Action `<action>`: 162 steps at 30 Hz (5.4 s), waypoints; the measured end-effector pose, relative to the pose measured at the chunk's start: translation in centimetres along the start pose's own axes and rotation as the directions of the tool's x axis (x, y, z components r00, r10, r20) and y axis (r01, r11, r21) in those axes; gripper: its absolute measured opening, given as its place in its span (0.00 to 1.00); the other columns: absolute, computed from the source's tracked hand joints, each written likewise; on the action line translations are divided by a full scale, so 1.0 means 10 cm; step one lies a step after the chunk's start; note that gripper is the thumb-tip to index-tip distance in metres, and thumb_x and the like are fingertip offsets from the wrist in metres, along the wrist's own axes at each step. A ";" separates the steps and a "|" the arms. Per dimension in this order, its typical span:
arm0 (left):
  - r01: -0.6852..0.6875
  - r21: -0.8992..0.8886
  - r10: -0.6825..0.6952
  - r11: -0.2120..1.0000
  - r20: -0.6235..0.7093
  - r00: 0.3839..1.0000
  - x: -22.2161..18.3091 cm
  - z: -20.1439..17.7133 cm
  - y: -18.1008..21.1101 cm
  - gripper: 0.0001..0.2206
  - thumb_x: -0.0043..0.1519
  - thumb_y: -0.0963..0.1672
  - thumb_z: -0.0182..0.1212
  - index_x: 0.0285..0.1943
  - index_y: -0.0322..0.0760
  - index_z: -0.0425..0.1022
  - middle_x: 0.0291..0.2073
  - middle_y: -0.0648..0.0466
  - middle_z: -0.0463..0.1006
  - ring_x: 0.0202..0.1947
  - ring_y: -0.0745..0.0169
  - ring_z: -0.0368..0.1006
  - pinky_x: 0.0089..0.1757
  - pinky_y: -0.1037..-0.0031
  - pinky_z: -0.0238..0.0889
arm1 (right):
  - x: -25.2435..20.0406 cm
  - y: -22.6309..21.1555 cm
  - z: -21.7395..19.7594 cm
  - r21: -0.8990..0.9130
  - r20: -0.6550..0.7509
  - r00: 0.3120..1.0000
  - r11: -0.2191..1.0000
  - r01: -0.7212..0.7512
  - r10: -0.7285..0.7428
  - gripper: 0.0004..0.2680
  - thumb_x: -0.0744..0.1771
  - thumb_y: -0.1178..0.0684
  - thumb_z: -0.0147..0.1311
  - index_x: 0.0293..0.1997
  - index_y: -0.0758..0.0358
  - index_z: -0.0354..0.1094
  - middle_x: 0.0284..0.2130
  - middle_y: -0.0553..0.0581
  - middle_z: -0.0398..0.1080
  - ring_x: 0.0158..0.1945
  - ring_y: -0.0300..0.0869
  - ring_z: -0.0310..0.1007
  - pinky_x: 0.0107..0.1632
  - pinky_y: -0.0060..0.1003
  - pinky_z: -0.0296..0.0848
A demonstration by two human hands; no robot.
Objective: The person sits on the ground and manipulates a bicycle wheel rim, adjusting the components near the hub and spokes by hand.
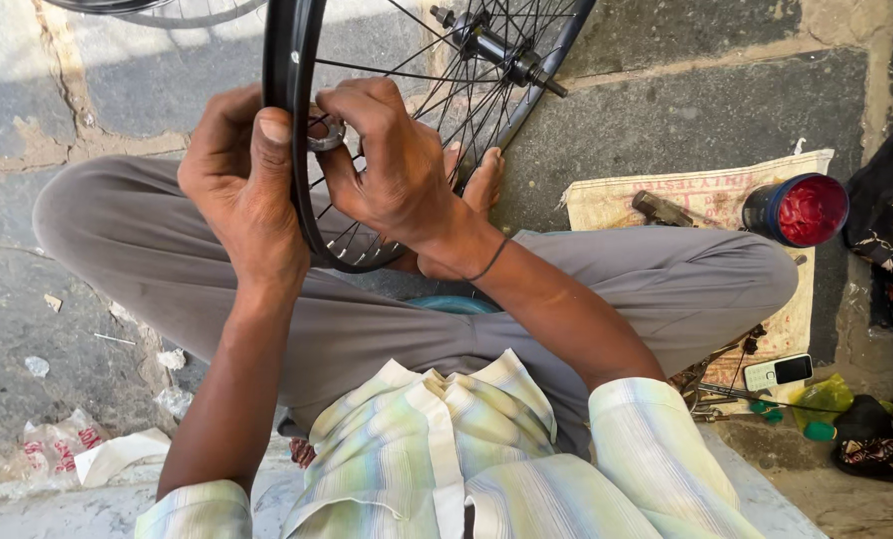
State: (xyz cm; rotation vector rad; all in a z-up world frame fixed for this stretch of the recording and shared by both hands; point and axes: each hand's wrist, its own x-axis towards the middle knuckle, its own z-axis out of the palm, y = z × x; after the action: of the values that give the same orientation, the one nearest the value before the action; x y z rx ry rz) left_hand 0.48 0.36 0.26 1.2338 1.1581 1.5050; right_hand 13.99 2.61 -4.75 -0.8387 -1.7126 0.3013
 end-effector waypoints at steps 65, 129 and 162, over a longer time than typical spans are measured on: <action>0.032 -0.043 -0.029 0.999 0.065 0.997 -0.31 -0.05 -0.14 0.17 0.72 0.49 0.65 0.47 0.26 0.77 0.36 0.59 0.76 0.36 0.74 0.67 0.41 0.80 0.61 | -0.11 -0.40 -0.29 0.061 0.036 0.974 0.972 -0.227 0.225 0.12 0.68 0.63 0.57 0.57 0.70 0.64 0.49 0.64 0.71 0.50 0.49 0.76 0.53 0.33 0.73; -0.245 0.286 0.255 0.926 0.005 0.967 0.00 0.02 0.04 0.23 0.77 0.50 0.56 0.31 0.31 0.67 0.26 0.60 0.60 0.29 0.74 0.56 0.33 0.77 0.50 | -0.29 -0.44 -0.14 -0.114 -0.104 0.983 0.980 -0.163 0.151 0.07 0.68 0.58 0.60 0.48 0.66 0.67 0.50 0.65 0.73 0.52 0.50 0.78 0.55 0.43 0.79; -0.057 -0.072 0.059 0.996 0.024 0.998 -0.37 -0.07 0.11 0.16 0.70 0.49 0.67 0.52 0.29 0.74 0.42 0.57 0.77 0.42 0.74 0.71 0.47 0.80 0.66 | -0.37 -0.40 -0.16 0.110 -0.049 0.944 0.942 -0.318 0.325 0.11 0.72 0.56 0.59 0.62 0.61 0.66 0.54 0.59 0.71 0.57 0.45 0.76 0.60 0.36 0.77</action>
State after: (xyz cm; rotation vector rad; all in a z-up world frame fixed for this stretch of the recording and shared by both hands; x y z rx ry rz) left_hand 0.31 -3.52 0.52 1.2450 1.0509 1.5546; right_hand 14.31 -3.01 -4.60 -1.0427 -1.4823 0.5705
